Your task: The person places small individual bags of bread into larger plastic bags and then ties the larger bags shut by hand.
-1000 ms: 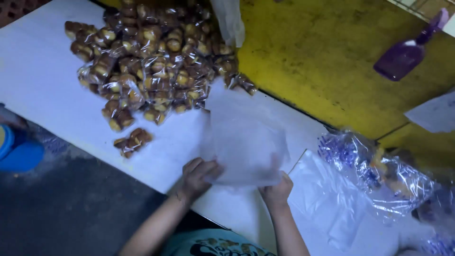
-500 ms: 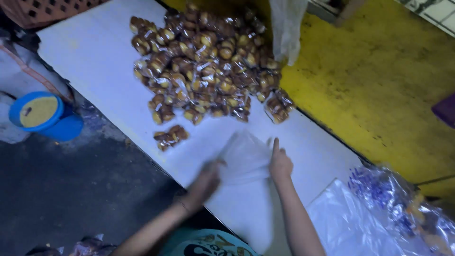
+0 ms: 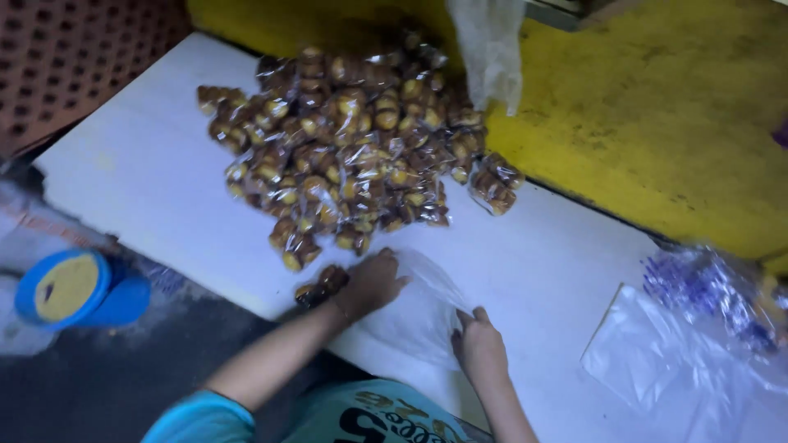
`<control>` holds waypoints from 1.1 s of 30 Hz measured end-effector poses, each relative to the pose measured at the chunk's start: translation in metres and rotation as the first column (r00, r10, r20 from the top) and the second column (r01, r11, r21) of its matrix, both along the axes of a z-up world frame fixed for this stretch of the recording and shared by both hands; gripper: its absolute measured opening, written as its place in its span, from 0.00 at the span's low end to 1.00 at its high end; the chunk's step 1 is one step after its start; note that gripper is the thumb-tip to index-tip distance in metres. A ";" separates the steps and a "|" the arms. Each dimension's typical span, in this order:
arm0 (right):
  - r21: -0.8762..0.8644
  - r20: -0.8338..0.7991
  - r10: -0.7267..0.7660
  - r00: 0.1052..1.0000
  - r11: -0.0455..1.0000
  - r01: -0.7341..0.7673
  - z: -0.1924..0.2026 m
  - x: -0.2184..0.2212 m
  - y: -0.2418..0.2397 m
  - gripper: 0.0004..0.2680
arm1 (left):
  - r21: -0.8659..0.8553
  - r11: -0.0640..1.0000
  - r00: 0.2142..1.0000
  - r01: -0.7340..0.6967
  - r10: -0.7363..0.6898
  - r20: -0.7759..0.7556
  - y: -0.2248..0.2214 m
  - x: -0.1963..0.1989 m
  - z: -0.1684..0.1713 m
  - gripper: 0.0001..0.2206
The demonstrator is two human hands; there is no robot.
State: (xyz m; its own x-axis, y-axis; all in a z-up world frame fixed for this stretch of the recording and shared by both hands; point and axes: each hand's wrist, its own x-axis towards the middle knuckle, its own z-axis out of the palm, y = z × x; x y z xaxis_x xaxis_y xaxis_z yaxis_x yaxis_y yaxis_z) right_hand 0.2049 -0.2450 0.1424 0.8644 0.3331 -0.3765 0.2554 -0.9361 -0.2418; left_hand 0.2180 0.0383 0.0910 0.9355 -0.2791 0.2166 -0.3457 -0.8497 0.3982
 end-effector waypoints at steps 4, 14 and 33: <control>-0.051 0.051 -0.101 0.994 0.993 0.104 -0.028 -0.028 -0.059 0.12 | 0.331 0.910 0.965 -0.250 0.261 0.012 -0.051 -0.020 -0.025 0.16; 0.599 0.361 -0.302 0.882 0.800 0.028 -0.024 0.360 0.028 0.18 | -0.194 0.981 0.990 -0.027 0.053 0.131 -0.062 -0.054 -0.056 0.15; 0.316 -0.137 -0.132 0.982 0.934 0.169 0.028 0.355 0.018 0.38 | -0.009 0.971 0.970 -0.241 0.241 0.009 -0.066 -0.049 -0.078 0.17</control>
State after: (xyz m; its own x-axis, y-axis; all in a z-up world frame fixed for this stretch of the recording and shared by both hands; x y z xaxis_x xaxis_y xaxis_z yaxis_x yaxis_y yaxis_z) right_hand 0.5596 -0.2269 0.1702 0.8726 0.3228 -0.3665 0.0716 -0.8268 -0.5579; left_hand 0.1694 -0.0277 0.0127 0.9728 -0.0440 0.2276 -0.1352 -0.9052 0.4030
